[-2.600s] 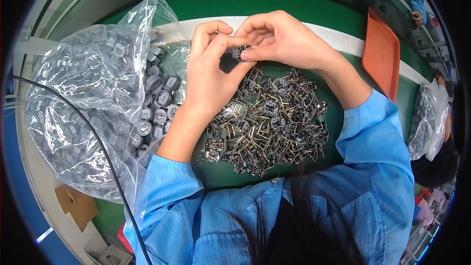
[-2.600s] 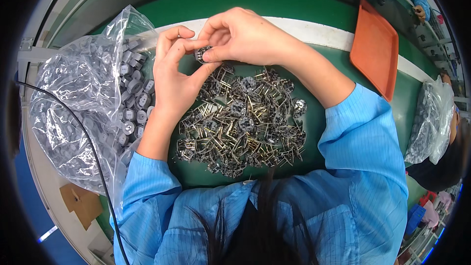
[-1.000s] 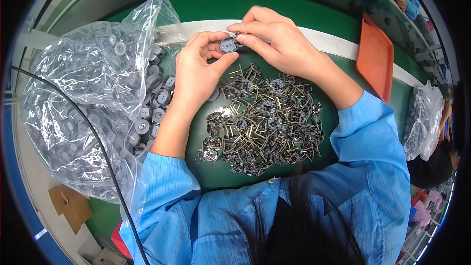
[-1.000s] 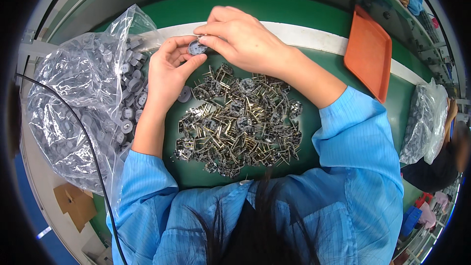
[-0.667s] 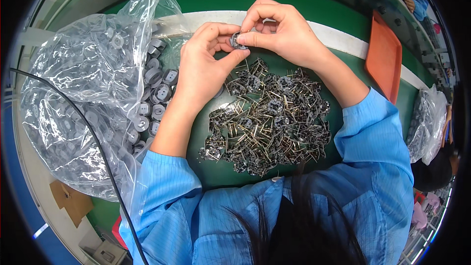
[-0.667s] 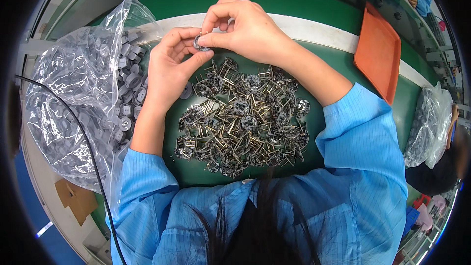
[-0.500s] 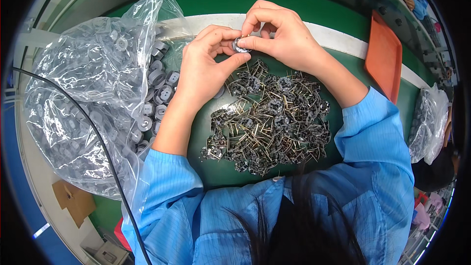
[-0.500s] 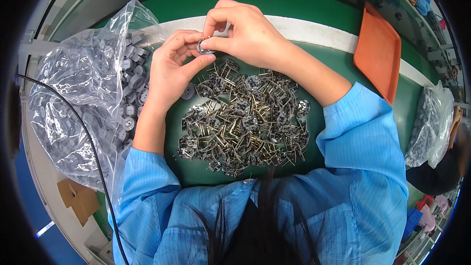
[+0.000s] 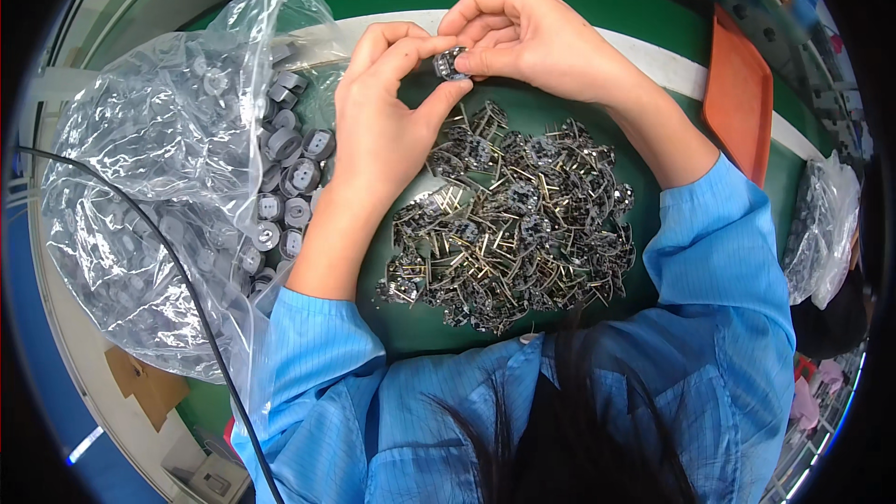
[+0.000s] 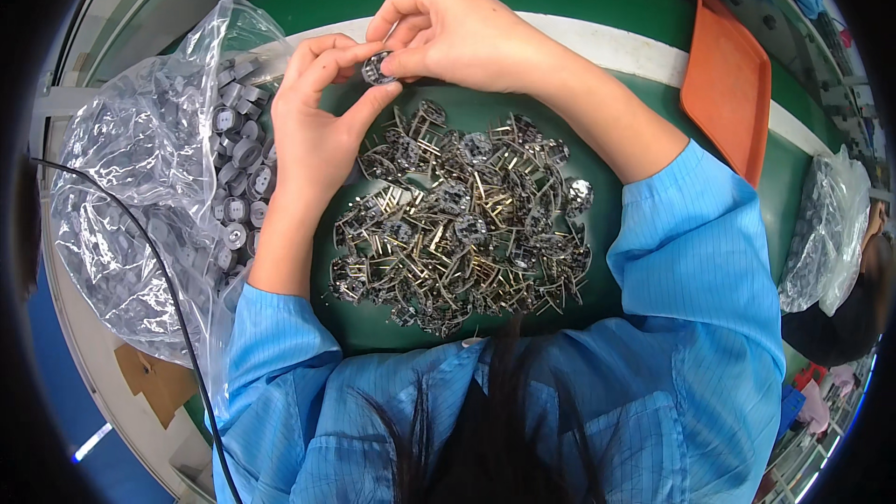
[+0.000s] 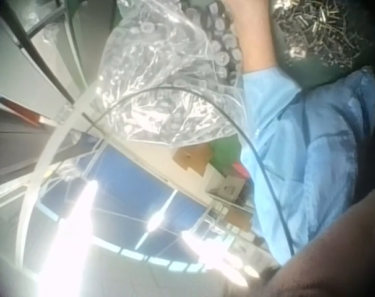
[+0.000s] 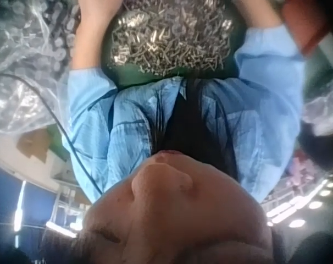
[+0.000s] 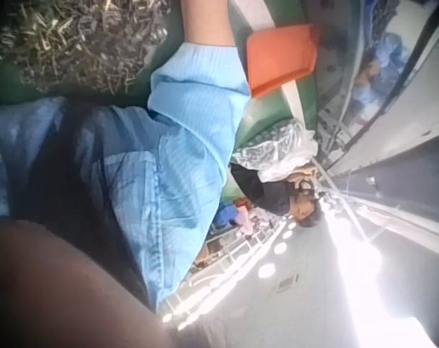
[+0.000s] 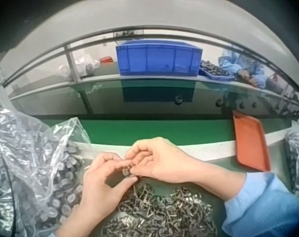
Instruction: The person picks up a grey plastic base and a circuit board by hand, aligns the pins, and presses the two pieces together. They repeat this process, assembling multiple units and placing them on the work surface.
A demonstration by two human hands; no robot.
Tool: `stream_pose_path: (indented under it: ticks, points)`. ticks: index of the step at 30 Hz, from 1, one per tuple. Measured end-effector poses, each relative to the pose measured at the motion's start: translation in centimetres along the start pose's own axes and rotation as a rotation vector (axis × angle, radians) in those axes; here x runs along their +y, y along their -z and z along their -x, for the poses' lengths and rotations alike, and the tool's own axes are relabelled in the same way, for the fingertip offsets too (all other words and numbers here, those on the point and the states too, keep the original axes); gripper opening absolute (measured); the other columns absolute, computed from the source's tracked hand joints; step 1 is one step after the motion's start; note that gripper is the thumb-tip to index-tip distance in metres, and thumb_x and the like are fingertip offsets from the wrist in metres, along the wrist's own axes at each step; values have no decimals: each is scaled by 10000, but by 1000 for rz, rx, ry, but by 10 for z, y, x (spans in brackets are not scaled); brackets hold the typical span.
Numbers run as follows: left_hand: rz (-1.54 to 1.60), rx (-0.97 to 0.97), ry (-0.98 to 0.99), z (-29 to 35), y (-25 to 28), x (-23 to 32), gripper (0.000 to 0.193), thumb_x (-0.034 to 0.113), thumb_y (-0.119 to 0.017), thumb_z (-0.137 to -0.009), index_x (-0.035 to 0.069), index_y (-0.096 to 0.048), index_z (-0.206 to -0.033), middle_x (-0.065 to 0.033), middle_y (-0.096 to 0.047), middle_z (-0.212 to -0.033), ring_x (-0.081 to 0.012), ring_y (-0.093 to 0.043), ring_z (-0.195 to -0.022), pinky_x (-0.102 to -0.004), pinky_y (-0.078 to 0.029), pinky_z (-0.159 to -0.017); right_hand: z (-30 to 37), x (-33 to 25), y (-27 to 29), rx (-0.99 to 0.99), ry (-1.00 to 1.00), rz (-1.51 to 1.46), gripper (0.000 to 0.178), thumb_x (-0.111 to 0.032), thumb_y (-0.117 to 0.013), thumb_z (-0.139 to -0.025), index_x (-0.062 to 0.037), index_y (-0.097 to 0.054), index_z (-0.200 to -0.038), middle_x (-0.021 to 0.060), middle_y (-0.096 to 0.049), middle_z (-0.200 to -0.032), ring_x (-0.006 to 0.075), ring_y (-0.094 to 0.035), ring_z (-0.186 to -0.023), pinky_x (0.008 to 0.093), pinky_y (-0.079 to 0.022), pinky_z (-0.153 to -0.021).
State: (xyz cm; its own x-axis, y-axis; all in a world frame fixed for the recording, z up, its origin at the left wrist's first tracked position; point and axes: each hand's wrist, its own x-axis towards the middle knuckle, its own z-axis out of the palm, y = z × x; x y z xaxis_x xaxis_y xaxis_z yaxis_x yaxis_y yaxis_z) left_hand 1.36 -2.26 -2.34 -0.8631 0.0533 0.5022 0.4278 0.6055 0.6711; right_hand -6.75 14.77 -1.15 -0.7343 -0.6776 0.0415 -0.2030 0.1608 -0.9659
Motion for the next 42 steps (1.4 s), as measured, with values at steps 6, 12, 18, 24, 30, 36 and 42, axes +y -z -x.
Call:
stream_pose_path:
  ticks: [6,12,18,24,30,36,42]
  points:
    - [-67,-83,128,-1,28,7,377,6,-711,-719,14,-580,-1072,-126,-566,-1031,-294,-576,-862,-366,-482,-791,-101,59,72,432,189,332,233,-191,-667,-821,-15,-666,-974,154,-684,-903,262,-656,-845,349,-519,-793]
    - [-117,-381,137,43,60,33,361,-8,-673,-735,13,-587,-1085,-148,-572,-1035,-344,-571,-958,-391,-465,-856,-156,103,128,717,58,816,194,-170,-648,-826,-45,-681,-972,153,-676,-950,309,-637,-888,415,-522,-817]
    - [-41,-321,202,56,61,25,405,16,-700,-745,27,-598,-1138,-141,-589,-1100,-324,-579,-982,-370,-480,-846,-141,90,120,665,168,476,198,-166,-677,-804,-44,-674,-960,145,-678,-950,295,-641,-897,397,-517,-803]
    - [-80,-514,260,32,55,23,342,-21,-699,-732,1,-592,-1056,-134,-597,-1043,-265,-633,-859,-314,-540,-743,2,-18,31,-439,-87,263,302,-27,-664,-709,-59,-611,-1005,-11,-552,-753,45,-492,-663,202,-414,-594]
    - [499,-173,514,12,35,5,459,-87,-692,-741,-2,-521,-1158,-38,-552,-977,-124,-599,-904,-256,-517,-814,27,-12,12,-349,64,400,217,15,-679,-726,-8,-625,-935,29,-550,-857,105,-507,-662,246,-464,-612]
    - [490,-200,587,1,18,-4,479,-80,-675,-760,-17,-547,-1217,-39,-605,-885,-123,-615,-899,-244,-522,-800,25,-2,21,-106,62,506,175,-3,-638,-747,6,-621,-921,46,-586,-876,113,-571,-742,244,-507,-665]
    - [636,-129,558,8,6,-4,398,-103,-639,-777,-48,-556,-1163,-83,-590,-1052,-153,-618,-983,-253,-519,-850,20,-2,18,51,-96,222,144,-53,-662,-765,-7,-675,-901,82,-673,-834,135,-630,-795,271,-501,-724]
